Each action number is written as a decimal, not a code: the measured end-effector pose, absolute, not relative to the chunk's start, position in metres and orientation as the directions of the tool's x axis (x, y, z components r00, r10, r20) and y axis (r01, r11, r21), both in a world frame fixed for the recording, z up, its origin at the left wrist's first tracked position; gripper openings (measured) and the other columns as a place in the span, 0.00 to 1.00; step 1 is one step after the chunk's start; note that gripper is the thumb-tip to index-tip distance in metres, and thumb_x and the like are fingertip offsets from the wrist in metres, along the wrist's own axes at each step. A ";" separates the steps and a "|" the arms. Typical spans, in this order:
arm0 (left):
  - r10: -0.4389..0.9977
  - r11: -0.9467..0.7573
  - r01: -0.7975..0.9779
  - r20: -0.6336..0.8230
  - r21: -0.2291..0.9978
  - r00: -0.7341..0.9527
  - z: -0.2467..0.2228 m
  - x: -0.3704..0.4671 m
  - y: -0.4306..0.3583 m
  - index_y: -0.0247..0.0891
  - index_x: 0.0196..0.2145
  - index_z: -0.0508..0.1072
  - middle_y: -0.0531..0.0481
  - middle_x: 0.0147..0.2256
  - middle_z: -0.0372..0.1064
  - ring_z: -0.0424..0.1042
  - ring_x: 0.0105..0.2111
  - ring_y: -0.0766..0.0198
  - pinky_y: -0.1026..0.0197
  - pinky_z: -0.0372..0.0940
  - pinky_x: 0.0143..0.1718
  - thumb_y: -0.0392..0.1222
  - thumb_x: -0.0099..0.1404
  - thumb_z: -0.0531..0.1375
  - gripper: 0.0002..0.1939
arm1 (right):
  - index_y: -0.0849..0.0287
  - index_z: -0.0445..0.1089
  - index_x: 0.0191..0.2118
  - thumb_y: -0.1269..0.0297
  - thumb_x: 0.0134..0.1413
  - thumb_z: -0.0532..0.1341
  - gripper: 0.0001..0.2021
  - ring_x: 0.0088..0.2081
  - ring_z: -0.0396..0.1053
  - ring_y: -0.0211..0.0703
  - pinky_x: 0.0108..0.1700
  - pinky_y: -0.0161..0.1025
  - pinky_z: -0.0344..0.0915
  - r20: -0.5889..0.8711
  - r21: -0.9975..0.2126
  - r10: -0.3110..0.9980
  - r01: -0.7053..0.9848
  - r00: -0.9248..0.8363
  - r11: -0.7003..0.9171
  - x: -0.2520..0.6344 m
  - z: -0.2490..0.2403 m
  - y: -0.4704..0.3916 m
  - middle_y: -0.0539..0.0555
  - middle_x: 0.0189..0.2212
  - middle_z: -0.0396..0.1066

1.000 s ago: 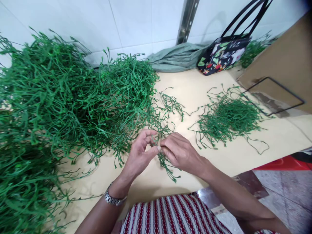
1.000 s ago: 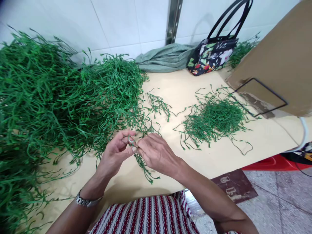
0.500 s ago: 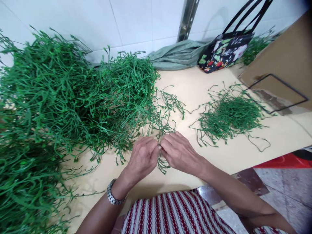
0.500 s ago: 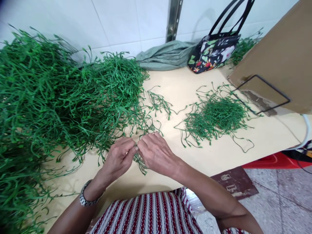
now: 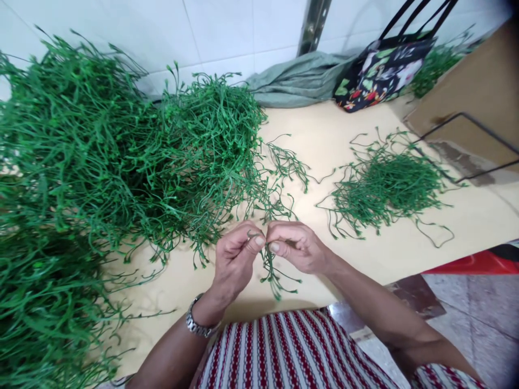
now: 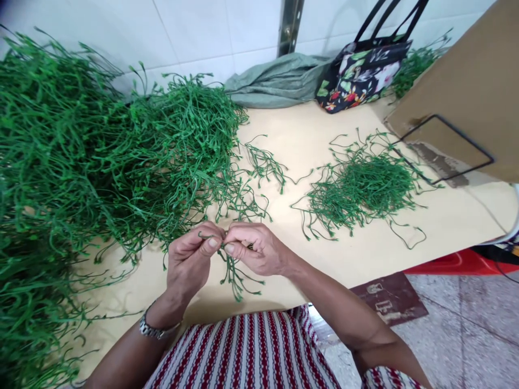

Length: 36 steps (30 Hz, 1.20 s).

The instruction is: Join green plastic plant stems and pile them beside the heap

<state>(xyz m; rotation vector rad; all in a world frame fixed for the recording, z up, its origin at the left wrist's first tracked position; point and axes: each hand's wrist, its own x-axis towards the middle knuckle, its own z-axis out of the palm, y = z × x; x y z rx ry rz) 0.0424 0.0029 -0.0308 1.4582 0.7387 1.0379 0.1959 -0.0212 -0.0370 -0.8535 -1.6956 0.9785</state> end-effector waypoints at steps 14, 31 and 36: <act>0.902 0.039 -0.142 0.026 0.989 0.430 -0.030 0.034 0.018 0.36 0.23 0.70 0.51 0.23 0.63 0.62 0.27 0.66 0.62 0.57 0.29 0.42 0.59 0.59 0.09 | 0.57 0.68 0.32 0.69 0.55 0.57 0.04 0.27 0.65 0.38 0.27 0.34 0.59 0.432 -0.732 0.902 0.594 0.025 0.334 0.300 -0.018 -0.037 0.52 0.25 0.67; 0.840 -0.316 0.133 0.212 0.939 0.500 -0.023 0.044 0.009 0.37 0.20 0.65 0.52 0.20 0.58 0.58 0.24 0.66 0.62 0.54 0.28 0.39 0.62 0.55 0.13 | 0.62 0.67 0.36 0.61 0.58 0.54 0.09 0.33 0.66 0.41 0.37 0.40 0.63 0.220 -0.488 0.882 0.737 -0.416 0.469 0.204 0.000 -0.025 0.54 0.30 0.70; 0.868 -0.378 0.118 0.307 0.918 0.389 -0.029 0.045 0.001 0.37 0.20 0.66 0.53 0.21 0.60 0.59 0.24 0.66 0.62 0.54 0.28 0.37 0.61 0.55 0.12 | 0.60 0.61 0.24 0.66 0.61 0.48 0.15 0.23 0.58 0.35 0.29 0.35 0.57 0.303 -0.540 0.888 0.705 -0.347 0.460 0.194 -0.018 -0.026 0.49 0.19 0.62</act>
